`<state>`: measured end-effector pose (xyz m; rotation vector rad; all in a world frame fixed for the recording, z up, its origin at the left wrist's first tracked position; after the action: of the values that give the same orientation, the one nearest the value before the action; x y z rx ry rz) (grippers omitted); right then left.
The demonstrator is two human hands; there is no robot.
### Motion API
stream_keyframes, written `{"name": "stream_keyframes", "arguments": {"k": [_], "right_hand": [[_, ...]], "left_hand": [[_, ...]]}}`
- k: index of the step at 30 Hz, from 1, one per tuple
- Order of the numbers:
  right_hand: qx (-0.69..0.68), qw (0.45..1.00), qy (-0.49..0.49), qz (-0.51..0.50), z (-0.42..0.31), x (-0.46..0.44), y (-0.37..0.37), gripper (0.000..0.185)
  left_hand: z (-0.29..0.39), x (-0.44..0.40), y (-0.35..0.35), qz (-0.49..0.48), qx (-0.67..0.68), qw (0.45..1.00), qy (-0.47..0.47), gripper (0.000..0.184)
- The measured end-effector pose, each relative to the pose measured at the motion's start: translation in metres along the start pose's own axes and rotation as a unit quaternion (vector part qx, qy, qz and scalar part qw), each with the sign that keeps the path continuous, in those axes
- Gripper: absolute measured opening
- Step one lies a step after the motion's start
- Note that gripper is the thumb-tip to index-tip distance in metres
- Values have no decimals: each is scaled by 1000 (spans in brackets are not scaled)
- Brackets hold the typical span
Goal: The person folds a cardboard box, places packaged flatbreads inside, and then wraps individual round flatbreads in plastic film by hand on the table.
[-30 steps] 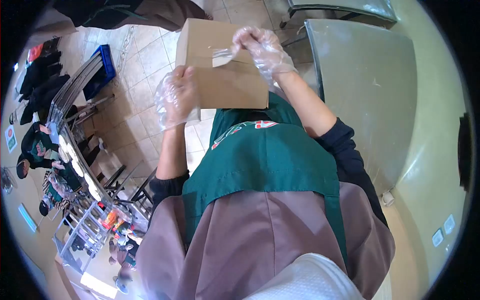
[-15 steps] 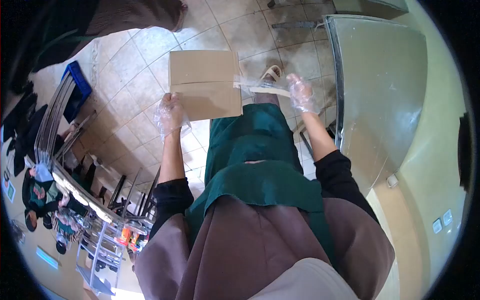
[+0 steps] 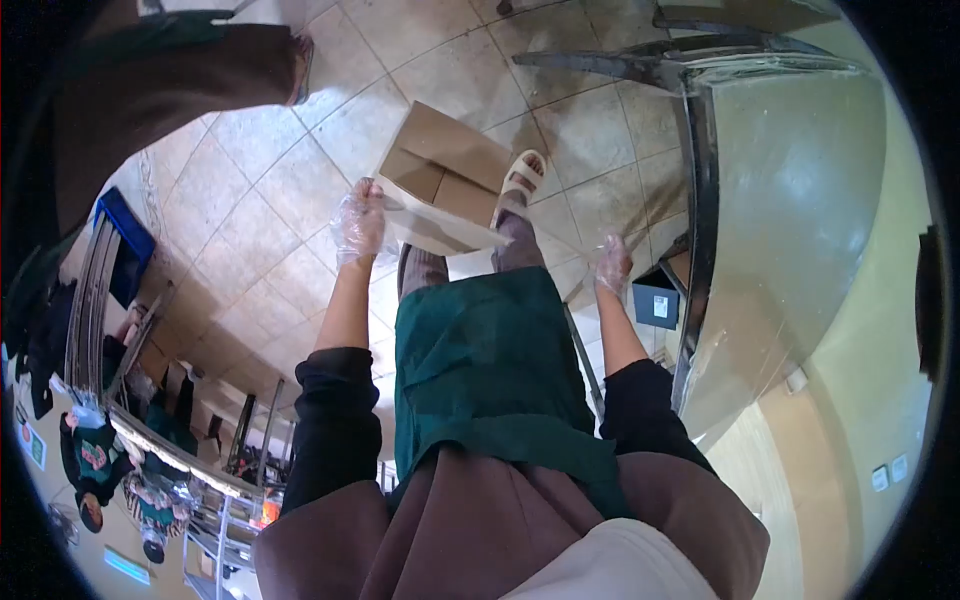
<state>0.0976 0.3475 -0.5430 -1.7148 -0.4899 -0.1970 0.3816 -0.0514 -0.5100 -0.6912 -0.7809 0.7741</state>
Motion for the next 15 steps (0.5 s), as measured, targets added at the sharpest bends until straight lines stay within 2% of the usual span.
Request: {"name": "stream_keyframes", "arguments": {"k": [1,2,4,5,6,7,8,10,11,14,15], "right_hand": [[9,998,67,-3,18,0,0,17],[9,997,72,1,36,2,4,17],[-47,983,115,131,84,5,-3,15],[-48,984,115,131,87,4,-11,15],[-29,983,154,94,94,1,-16,13],[-9,979,194,55,101,0,-18,12],[-10,979,196,54,114,-4,-13,12],[-41,970,206,120,155,-14,-3,9],[56,973,175,140,156,-20,-5,6],[49,972,194,119,192,-32,13,10],[44,972,202,110,211,-40,14,12]], "left_hand": [[1,-7,13,-27,42,999,-19,25],[1,-10,24,-55,82,994,-40,23],[-1,-18,34,-60,89,994,-22,23],[-3,-17,33,-21,137,990,-25,23],[-2,-17,28,17,185,982,-29,23],[-2,-13,25,17,184,982,-30,23],[3,-11,18,18,201,979,-25,24],[4,-13,12,20,216,976,-17,24],[-8,-11,8,46,214,975,-35,25],[-21,-8,-9,67,204,974,-76,24],[-13,-10,-20,97,313,944,-48,23]]}}
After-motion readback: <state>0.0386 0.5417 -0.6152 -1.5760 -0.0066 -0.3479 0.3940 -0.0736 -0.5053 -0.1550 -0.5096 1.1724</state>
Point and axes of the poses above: each hand's wrist, its own x-axis away from the middle knuckle, its own y-axis out of the palm, z = x × y, the point moved 9 cm from there along -x, towards the middle knuckle, and after that the axes turned 8 degrees about y, right-handed, at the moved point
